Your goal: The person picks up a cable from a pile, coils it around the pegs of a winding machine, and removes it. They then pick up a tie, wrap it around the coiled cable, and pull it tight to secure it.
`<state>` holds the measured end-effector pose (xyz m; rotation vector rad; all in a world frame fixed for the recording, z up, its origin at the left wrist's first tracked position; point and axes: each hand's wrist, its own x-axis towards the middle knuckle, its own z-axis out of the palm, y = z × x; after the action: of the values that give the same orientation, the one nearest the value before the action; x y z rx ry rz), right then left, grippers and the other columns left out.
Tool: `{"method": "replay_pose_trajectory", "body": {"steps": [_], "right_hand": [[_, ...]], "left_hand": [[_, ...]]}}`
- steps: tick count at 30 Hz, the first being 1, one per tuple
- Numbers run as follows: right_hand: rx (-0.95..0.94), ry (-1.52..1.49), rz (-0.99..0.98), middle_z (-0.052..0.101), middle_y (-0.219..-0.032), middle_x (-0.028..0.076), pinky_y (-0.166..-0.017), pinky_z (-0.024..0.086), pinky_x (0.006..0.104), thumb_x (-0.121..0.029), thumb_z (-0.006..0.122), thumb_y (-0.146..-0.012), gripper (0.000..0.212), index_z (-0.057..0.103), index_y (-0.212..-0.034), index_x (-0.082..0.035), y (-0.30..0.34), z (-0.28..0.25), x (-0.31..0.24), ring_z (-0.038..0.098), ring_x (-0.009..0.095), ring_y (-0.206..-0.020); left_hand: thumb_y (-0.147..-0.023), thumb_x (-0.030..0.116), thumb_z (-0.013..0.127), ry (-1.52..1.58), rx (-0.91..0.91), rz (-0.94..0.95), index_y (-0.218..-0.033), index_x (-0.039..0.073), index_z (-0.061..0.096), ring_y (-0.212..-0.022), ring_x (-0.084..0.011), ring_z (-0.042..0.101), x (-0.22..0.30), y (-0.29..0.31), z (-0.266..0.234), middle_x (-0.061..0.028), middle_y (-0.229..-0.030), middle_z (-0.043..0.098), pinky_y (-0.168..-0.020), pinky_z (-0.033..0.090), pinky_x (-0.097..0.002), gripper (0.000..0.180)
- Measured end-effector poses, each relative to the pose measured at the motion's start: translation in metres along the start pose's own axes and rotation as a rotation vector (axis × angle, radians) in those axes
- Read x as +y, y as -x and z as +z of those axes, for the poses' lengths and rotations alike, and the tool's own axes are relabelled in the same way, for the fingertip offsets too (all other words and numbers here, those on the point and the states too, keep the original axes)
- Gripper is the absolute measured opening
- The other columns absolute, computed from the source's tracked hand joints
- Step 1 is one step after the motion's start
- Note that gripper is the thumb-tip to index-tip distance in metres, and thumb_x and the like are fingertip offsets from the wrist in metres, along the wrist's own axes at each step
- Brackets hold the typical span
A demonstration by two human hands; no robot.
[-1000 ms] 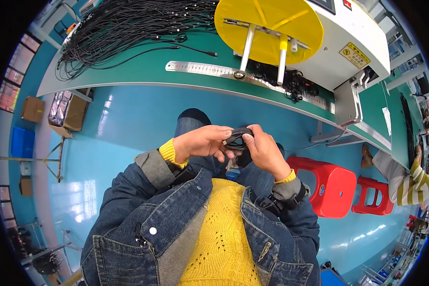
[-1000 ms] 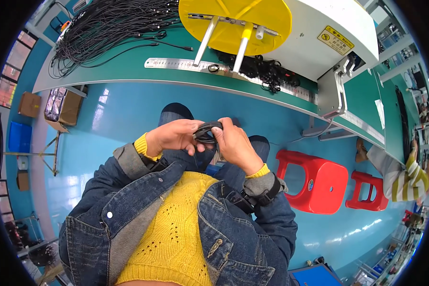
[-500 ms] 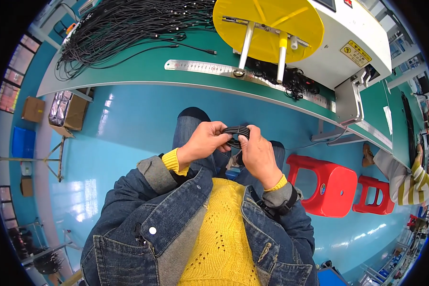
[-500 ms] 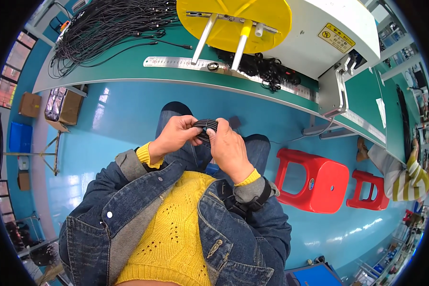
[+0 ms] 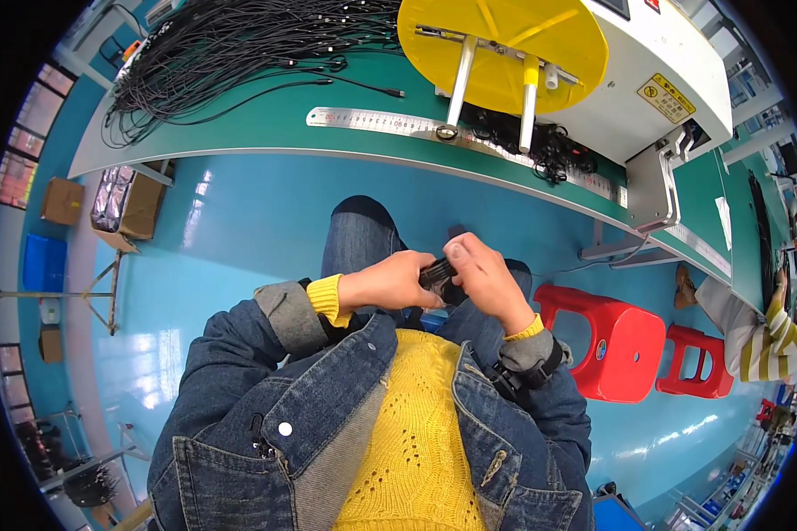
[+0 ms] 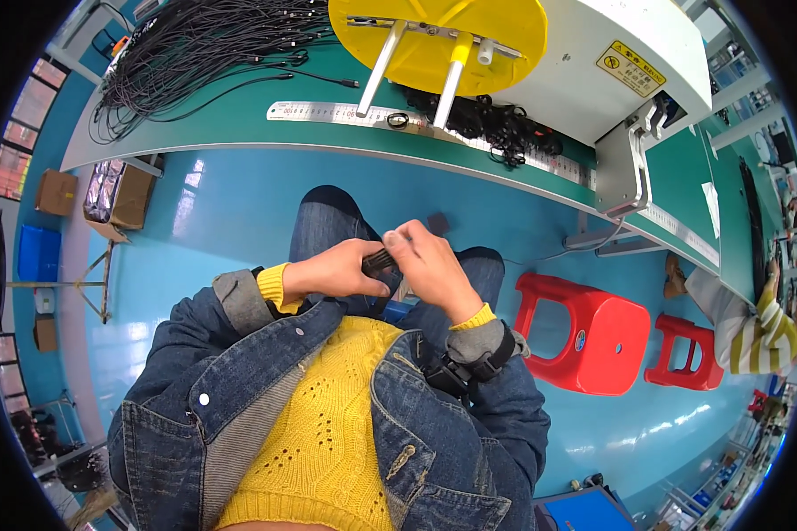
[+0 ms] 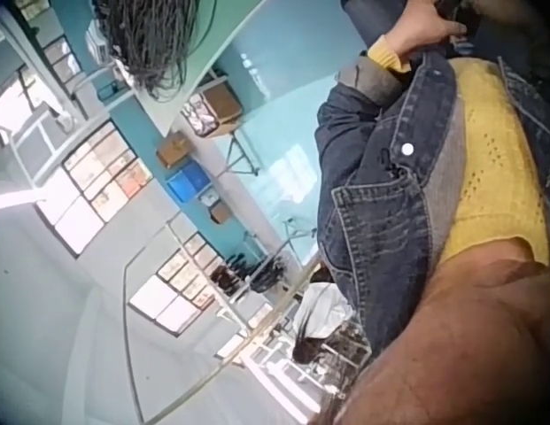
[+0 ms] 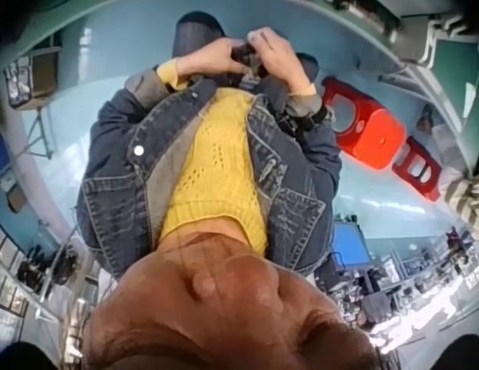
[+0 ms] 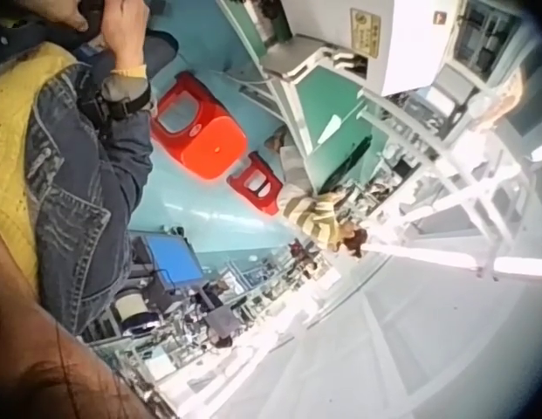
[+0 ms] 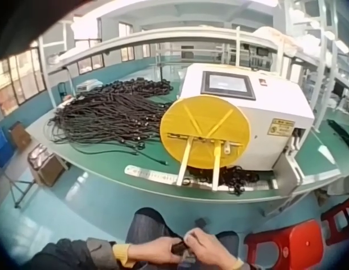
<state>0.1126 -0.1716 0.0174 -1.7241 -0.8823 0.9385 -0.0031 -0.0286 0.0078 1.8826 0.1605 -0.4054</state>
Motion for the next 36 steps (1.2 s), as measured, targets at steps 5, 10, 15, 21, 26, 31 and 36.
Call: {"method": "replay_pose_trajectory", "body": {"steps": [5,10,15,21,26,31,36], "right_hand": [[0.169,0.416,-0.209,0.056,-0.065,0.021,-0.055,0.044,0.0443,-0.035,0.053,-0.084,0.037,0.049,-0.082,0.002,-0.004,0.017,-0.009,0.056,0.038,-0.061],[0.271,0.506,-0.303,0.054,-0.058,0.022,-0.052,0.043,0.0472,-0.036,0.052,-0.084,0.039,0.050,-0.075,0.002,-0.008,0.031,-0.008,0.055,0.041,-0.057],[0.241,0.575,-0.299,0.054,-0.053,0.017,-0.045,0.042,0.0405,-0.037,0.049,-0.087,0.041,0.052,-0.074,0.002,-0.021,0.029,0.008,0.054,0.033,-0.046],[0.162,-0.397,0.270,0.053,-0.053,0.003,-0.036,0.032,0.0196,-0.029,0.049,-0.087,0.029,0.056,-0.076,-0.003,-0.020,-0.001,0.022,0.044,0.006,-0.038],[-0.024,0.007,0.241,0.053,-0.053,0.004,-0.039,0.036,0.0219,-0.029,0.048,-0.088,0.032,0.054,-0.073,-0.003,-0.006,0.006,0.064,0.046,0.008,-0.041],[-0.119,-0.006,0.348,0.055,-0.055,0.004,-0.044,0.039,0.0248,-0.027,0.054,-0.085,0.029,0.056,-0.073,-0.001,0.010,0.014,0.101,0.049,0.009,-0.046],[-0.111,0.011,0.379,0.056,-0.056,0.004,-0.045,0.039,0.0245,-0.027,0.054,-0.084,0.028,0.056,-0.074,0.000,0.009,0.019,0.098,0.050,0.009,-0.048]], "left_hand": [[-0.064,0.017,0.070,-0.124,0.283,0.110,-0.082,-0.002,0.057,-0.071,-0.0330,0.060,0.014,0.001,0.009,-0.0172,-0.078,0.063,-0.069,0.047,-0.0392,0.029],[-0.068,0.017,0.069,-0.237,0.349,0.130,-0.086,-0.003,0.055,-0.071,-0.0278,0.061,-0.003,-0.004,0.013,-0.0159,-0.076,0.063,-0.061,0.047,-0.0363,0.030],[-0.075,0.018,0.064,0.174,0.073,-0.060,-0.093,0.001,0.053,-0.057,-0.0161,0.055,-0.011,-0.006,0.006,-0.0079,-0.071,0.058,-0.048,0.042,-0.0274,0.027],[-0.082,0.023,0.060,1.236,-0.163,-0.195,-0.086,0.005,0.056,-0.052,-0.0087,0.046,-0.020,0.011,-0.020,-0.0013,-0.066,0.050,-0.044,0.036,-0.0207,0.019],[-0.083,0.026,0.060,1.397,-0.191,-0.201,-0.081,0.006,0.054,-0.047,-0.0048,0.042,-0.037,0.020,-0.040,-0.0008,-0.064,0.050,-0.039,0.030,-0.0175,0.021],[-0.083,0.026,0.059,0.871,-0.273,-0.537,-0.076,0.007,0.054,-0.044,-0.0041,0.040,-0.063,0.038,-0.061,0.0016,-0.058,0.048,-0.035,0.026,-0.0158,0.021],[-0.086,0.016,0.050,0.194,0.356,0.347,-0.081,0.004,0.058,-0.060,-0.0097,0.053,0.013,0.044,-0.243,-0.0007,-0.067,0.054,-0.052,0.042,-0.0219,0.014]]}}
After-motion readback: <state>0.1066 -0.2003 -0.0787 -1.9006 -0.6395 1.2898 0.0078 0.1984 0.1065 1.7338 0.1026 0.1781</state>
